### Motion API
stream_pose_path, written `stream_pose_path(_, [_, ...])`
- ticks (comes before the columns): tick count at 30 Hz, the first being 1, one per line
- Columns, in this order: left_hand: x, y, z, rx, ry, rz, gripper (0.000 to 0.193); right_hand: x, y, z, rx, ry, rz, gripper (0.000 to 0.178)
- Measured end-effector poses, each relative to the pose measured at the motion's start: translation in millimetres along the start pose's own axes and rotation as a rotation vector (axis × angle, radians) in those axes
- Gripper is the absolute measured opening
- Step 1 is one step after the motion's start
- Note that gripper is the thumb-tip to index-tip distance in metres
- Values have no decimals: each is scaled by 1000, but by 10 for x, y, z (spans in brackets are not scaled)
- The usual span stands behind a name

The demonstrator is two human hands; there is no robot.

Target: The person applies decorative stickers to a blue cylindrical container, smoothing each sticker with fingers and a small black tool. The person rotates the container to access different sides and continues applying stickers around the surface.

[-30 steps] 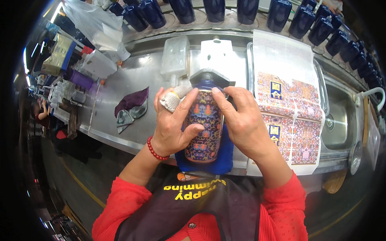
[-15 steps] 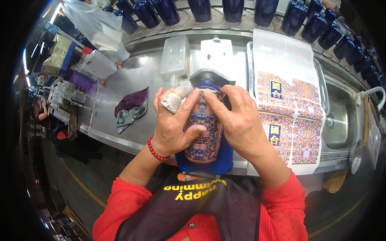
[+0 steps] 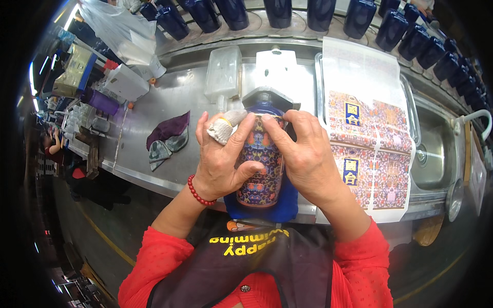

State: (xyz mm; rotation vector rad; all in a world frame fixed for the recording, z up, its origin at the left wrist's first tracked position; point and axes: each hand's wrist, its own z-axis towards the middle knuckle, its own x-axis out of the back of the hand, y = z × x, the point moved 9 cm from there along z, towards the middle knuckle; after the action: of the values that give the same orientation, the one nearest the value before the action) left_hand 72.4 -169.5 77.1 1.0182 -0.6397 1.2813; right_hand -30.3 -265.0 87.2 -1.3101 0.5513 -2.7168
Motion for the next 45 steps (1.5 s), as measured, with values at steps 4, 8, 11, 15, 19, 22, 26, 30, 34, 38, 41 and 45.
stream_pose_path(4, [5,14,10,-11,9,21,84,-9,-25,15,-8,-14,-54,58])
stream_pose_path(8, [7,26,13,-19,14,35,84,-12,-38,28,-28,-35,-52,60])
stream_pose_path(11, [7,25,14,-21,15,35,84,-7,-43,29,-37,-34,-48,61])
stream_pose_path(15, [-2,20,12,-19,9,28,84,-18,-44,26,-41,-32,-40,61])
stream_pose_path(19, [-5,21,11,-21,16,29,85,-21,-41,35,-45,-44,-45,62])
stream_pose_path(22, [-10,16,-2,-21,13,25,85,-19,-40,37,-38,-58,-31,65])
stream_pose_path(26, [12,-61,-10,19,60,-165,86,-1,12,-12,-75,-19,74,69])
stream_pose_path(30, [-2,-66,1,-5,65,-158,87,-46,53,-142,-114,-32,91,69])
stream_pose_path(34, [22,-32,11,-32,43,-132,87,-90,81,-267,-199,-72,146,66])
stream_pose_path(38, [37,38,42,-64,35,-115,88,-90,-3,-300,-192,-37,176,67])
stream_pose_path(41, [4,68,63,-61,-26,-98,88,-101,-49,-333,-163,7,149,66])
stream_pose_path(45, [4,108,138,-106,-35,-136,88,-111,-18,-429,-156,46,163,68])
